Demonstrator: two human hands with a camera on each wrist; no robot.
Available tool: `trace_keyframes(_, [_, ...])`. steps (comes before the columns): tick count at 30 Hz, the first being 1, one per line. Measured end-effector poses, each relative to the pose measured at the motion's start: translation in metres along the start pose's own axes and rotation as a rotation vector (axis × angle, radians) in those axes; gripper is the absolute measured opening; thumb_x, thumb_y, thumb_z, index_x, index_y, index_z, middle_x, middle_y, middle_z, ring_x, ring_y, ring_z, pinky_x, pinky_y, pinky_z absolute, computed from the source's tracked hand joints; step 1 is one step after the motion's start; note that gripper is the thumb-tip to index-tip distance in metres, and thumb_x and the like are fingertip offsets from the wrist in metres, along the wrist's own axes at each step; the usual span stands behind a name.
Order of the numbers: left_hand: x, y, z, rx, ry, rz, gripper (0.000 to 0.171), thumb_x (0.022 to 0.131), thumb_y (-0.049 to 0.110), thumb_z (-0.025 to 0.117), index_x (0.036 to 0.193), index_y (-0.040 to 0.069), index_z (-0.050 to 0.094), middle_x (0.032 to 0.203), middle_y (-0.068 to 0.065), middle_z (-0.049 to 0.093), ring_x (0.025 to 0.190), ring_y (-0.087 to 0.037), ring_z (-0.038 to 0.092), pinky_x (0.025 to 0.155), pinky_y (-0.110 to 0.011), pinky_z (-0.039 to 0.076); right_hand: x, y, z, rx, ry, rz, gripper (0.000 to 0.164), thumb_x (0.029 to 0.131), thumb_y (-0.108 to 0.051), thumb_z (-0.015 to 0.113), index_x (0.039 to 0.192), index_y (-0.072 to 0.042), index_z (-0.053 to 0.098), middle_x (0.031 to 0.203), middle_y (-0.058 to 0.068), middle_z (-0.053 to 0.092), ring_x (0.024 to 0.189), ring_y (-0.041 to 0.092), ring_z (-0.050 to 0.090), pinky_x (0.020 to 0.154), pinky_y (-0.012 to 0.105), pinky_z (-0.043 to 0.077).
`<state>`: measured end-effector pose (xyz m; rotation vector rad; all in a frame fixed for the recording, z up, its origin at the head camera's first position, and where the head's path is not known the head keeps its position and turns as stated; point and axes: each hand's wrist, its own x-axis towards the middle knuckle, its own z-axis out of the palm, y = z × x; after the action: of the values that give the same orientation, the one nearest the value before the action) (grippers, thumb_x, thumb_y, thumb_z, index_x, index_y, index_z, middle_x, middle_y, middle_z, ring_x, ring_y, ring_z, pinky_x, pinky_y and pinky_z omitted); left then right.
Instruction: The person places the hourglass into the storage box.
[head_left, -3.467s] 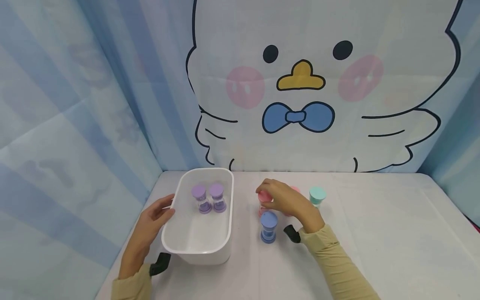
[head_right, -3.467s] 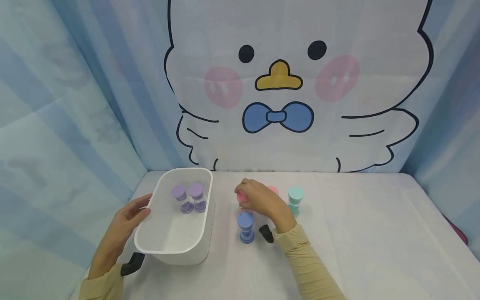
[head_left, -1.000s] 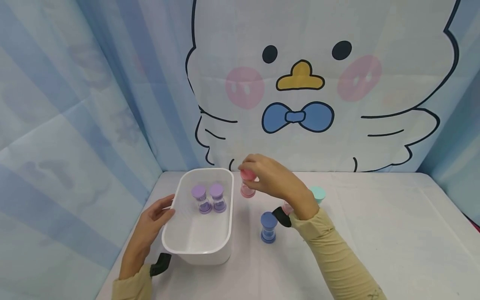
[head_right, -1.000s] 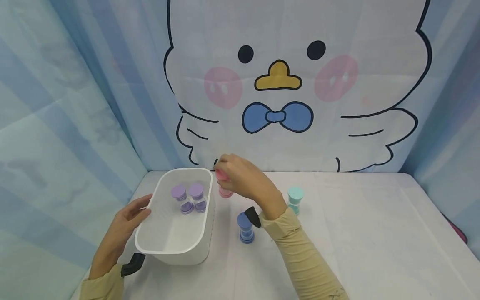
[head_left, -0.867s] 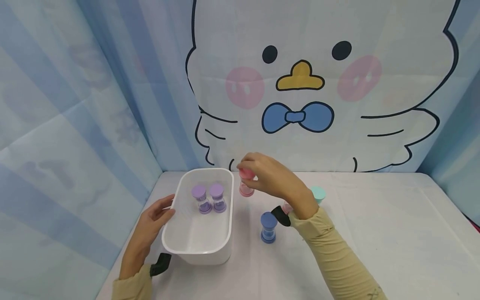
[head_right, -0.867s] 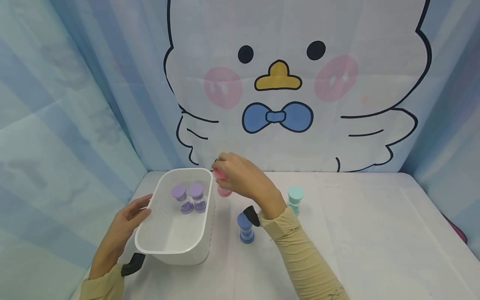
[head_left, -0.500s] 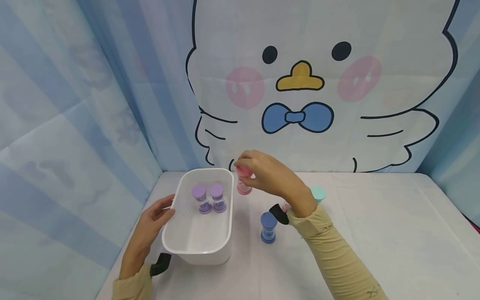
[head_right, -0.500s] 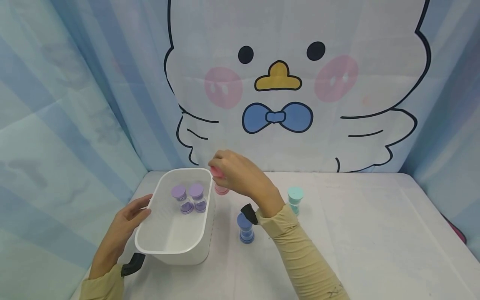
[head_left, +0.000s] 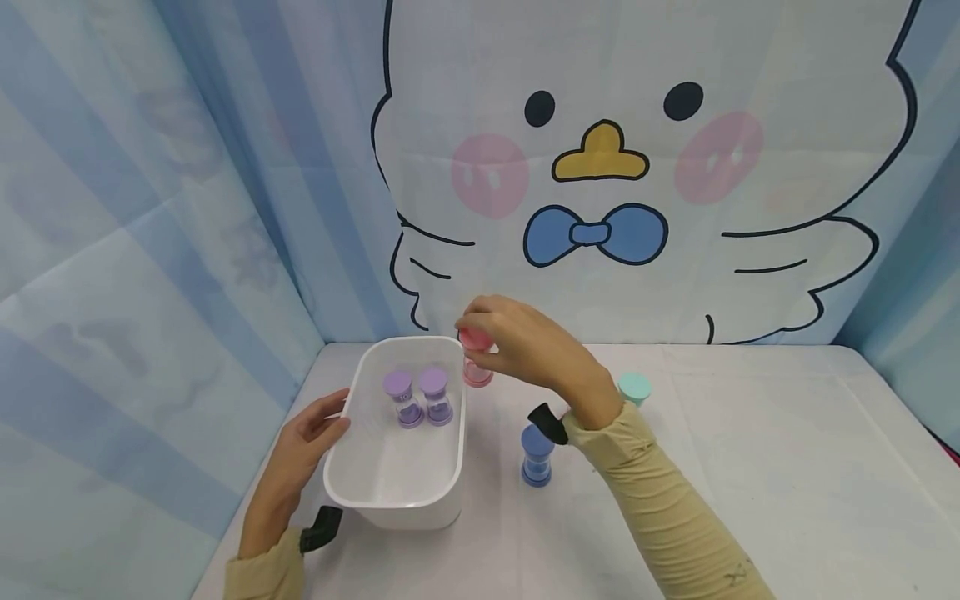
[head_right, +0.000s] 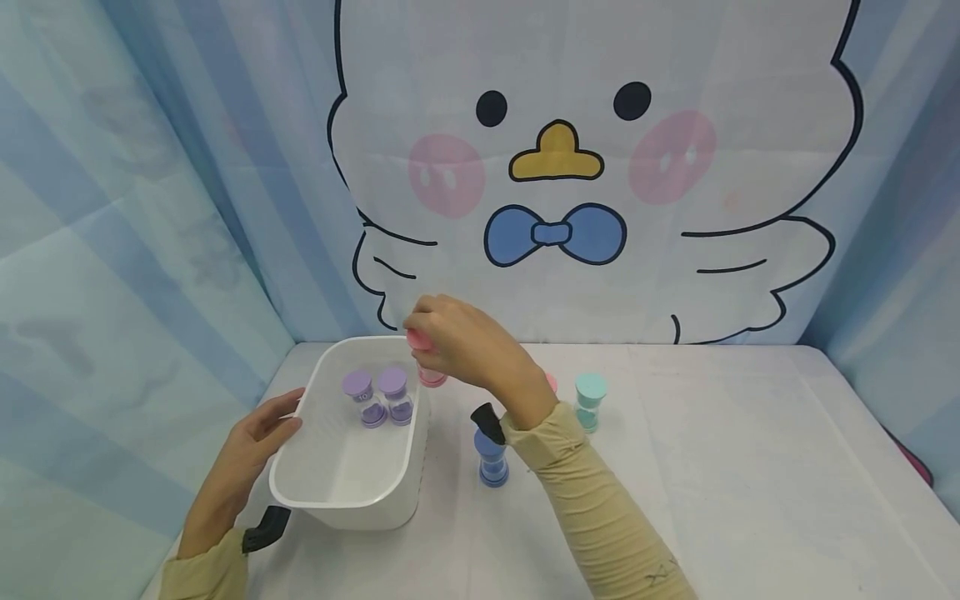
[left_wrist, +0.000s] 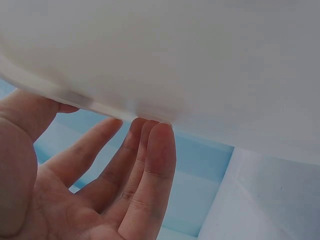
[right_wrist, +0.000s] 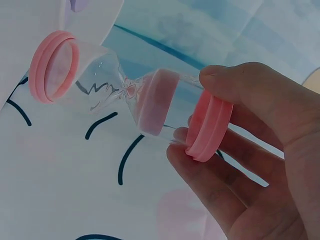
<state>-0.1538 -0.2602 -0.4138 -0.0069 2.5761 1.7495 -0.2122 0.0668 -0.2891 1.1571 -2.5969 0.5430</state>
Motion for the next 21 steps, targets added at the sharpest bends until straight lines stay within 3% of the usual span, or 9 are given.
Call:
trace_keyframes(7, [0.0,-0.001,0.0,0.004,-0.003,0.009,0.056,0.1,0.034,0.06,0.148,0.012,0.044,0.146,-0.014,0.051,0.106,0.003,0.061,0.095,-0.032,0.053,0.006,-0.002,0.003,0.015,0.008,-0.023,0.03,0.087,-0.011,0.076,0.116,-0.006,0.071,0.113,0.004,0.067,0.105,0.018,0.062,0.09,0.029,0.054])
trace_keyframes(14, [0.0,-0.002,0.0,-0.004,0.001,0.011,0.057,0.099,0.035,0.061,0.149,0.014,0.044,0.147,-0.012,0.05,0.109,-0.002,0.062,0.095,-0.031,0.053,0.011,-0.003,0.006,0.03,-0.009,-0.015,0.032,0.086,-0.013,0.076,0.117,-0.007,0.07,0.113,0.004,0.066,0.104,0.016,0.061,0.09,0.029,0.053])
trace_keyframes(21, [0.0,-0.001,0.001,-0.001,0.008,0.003,0.056,0.099,0.035,0.061,0.148,0.014,0.045,0.147,-0.011,0.051,0.106,0.002,0.061,0.092,-0.026,0.052,0.018,-0.006,0.01,0.041,-0.004,-0.037,0.032,0.086,-0.014,0.077,0.116,-0.007,0.071,0.112,0.003,0.066,0.103,0.015,0.06,0.09,0.027,0.052])
